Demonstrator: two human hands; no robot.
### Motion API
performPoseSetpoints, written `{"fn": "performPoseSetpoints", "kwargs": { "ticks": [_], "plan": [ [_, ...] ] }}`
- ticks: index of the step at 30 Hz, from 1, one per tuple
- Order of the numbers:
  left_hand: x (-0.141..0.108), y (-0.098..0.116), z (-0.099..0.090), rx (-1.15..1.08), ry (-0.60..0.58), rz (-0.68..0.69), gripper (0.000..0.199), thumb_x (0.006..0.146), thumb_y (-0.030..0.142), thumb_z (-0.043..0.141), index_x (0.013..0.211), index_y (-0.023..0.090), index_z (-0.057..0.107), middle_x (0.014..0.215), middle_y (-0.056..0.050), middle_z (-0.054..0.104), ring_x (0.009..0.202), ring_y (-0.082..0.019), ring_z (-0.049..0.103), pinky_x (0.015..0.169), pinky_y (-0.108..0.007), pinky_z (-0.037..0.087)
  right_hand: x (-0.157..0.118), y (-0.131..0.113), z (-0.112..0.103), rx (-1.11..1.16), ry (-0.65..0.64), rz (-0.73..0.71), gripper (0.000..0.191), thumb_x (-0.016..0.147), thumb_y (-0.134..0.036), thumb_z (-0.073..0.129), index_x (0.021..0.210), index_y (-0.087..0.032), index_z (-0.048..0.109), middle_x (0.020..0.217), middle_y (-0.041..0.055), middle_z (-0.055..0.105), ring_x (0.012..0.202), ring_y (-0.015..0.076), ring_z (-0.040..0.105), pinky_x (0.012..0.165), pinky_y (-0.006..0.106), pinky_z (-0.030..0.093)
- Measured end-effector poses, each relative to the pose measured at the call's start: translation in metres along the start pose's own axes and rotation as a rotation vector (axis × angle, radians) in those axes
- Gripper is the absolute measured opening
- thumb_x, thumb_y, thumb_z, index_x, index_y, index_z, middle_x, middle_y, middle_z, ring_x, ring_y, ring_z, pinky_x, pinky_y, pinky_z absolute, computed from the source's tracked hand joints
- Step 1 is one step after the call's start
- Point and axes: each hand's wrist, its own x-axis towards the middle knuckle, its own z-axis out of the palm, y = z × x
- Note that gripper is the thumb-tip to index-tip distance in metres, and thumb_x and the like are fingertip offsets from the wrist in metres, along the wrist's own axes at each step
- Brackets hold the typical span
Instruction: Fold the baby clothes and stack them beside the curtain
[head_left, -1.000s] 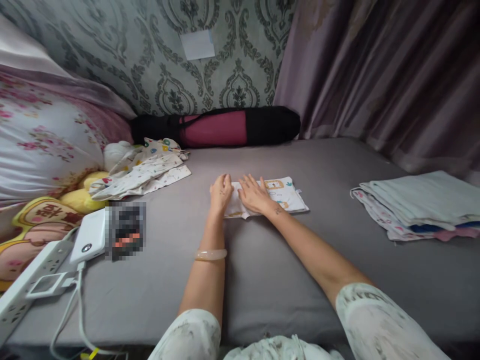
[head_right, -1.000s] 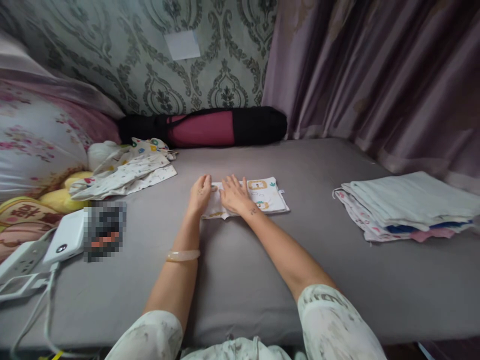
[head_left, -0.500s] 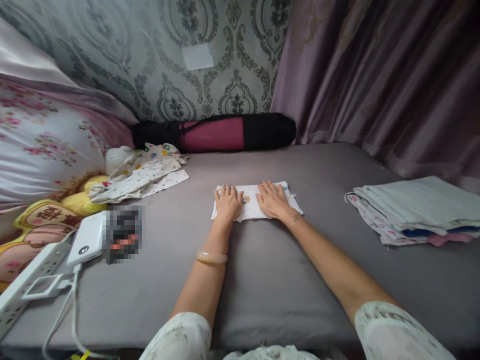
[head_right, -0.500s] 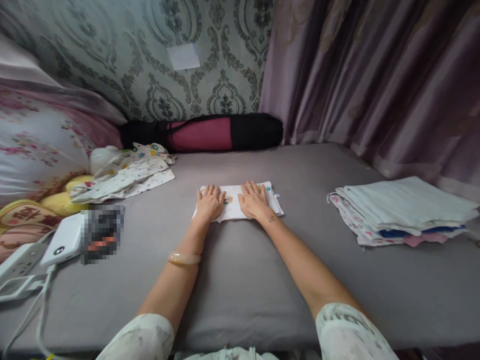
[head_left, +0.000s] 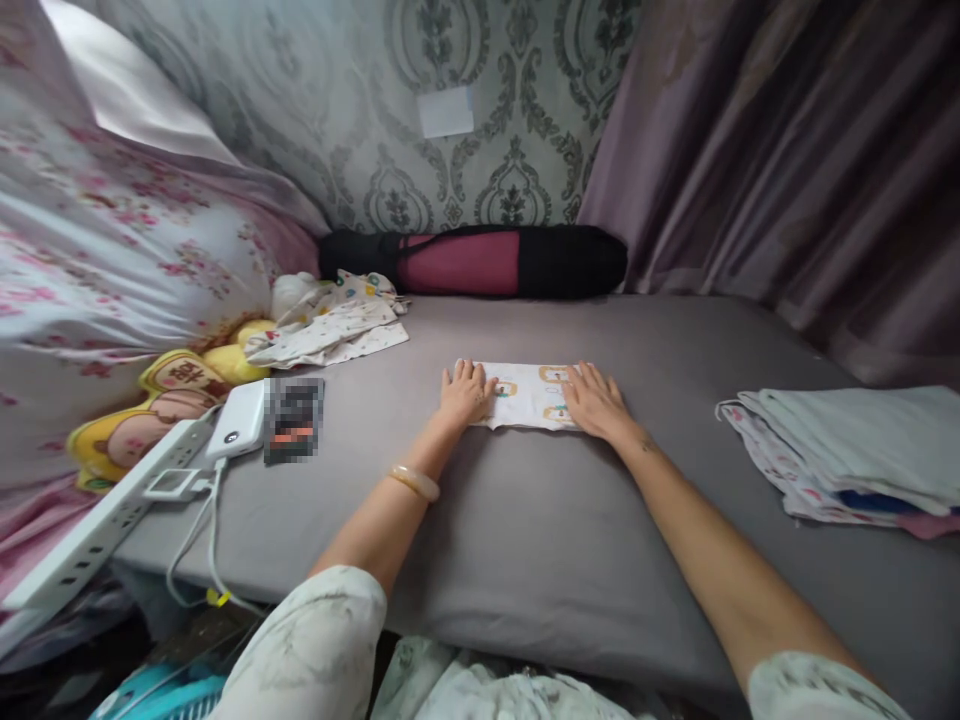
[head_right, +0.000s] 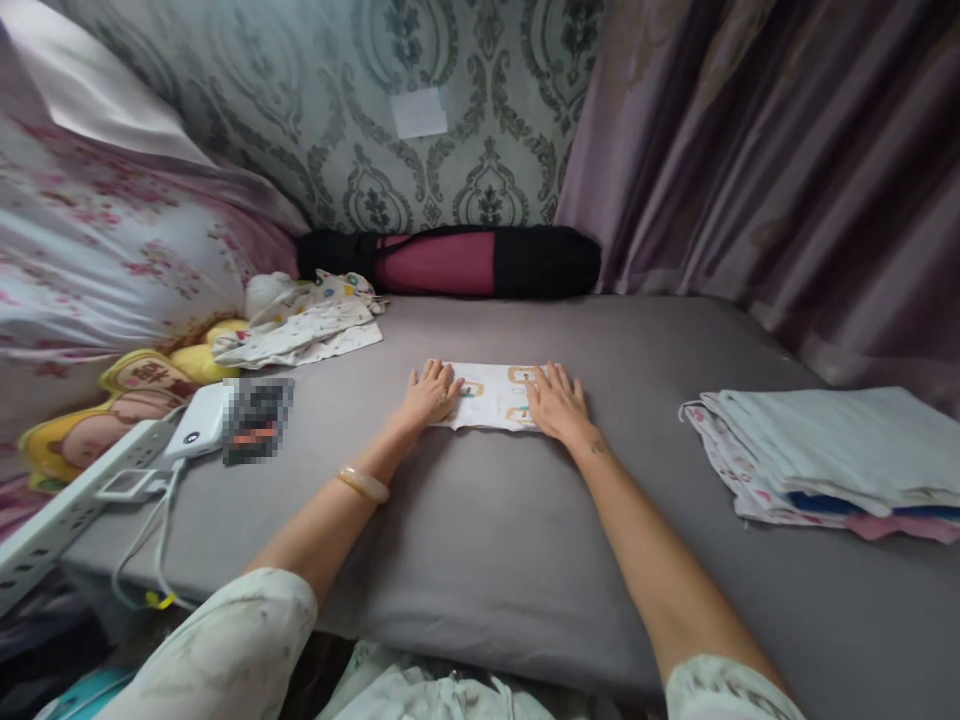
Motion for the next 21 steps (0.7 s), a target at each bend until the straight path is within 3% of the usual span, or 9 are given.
{"fn": "performPoseSetpoints", "kwargs": {
  "ticks": [6,14,17,21],
  "plan": [
    [-0.008,-0.018,0.003,-0.080,-0.029,-0.075,0.061,0.098,0.050,0.020,0.147,0.017,0.033,0.159,-0.016,0.020,0.147,-0.031,0.019,0.116,-0.057,0.014,-0.002,0.008,0.009,0.015,-0.027,0.022,0.061,0.098,-0.040,0.016,0.153,-0.016,0.027,0.160,0.0125,0.020,0.147,0.0264,0.015,0.116,0.051,0.020],
    [-0.005,-0.020,0.003,-0.117,-0.057,-0.081,0.060,0.096,0.051,0.022,0.145,0.018,0.036,0.159,-0.016,0.021,0.147,-0.031,0.018,0.115,-0.058,0.013,-0.001,0.009,0.004,0.095,-0.072,0.035,0.059,0.099,-0.040,0.027,0.153,-0.017,0.028,0.161,0.0117,0.019,0.147,0.0272,0.014,0.117,0.049,0.018],
    [-0.004,-0.026,0.000,-0.110,-0.035,-0.070,0.056,0.095,0.047,0.030,0.141,0.017,0.041,0.155,-0.018,0.030,0.143,-0.030,0.029,0.114,-0.052,0.023,0.003,0.016,-0.004,0.189,-0.042,0.059,0.059,0.096,-0.034,0.038,0.150,-0.013,0.033,0.158,0.0137,0.026,0.144,0.0230,0.026,0.115,0.036,0.026],
    [-0.006,-0.039,-0.009,-0.069,0.095,-0.181,0.049,0.088,0.044,0.046,0.125,0.014,0.056,0.130,-0.021,0.057,0.121,-0.030,0.055,0.099,-0.038,0.043,0.007,0.030,-0.017,0.273,0.054,0.234,0.050,0.093,-0.024,0.039,0.140,-0.009,0.048,0.138,0.0157,0.055,0.125,0.0213,0.053,0.100,0.028,0.041]
  ]
}}
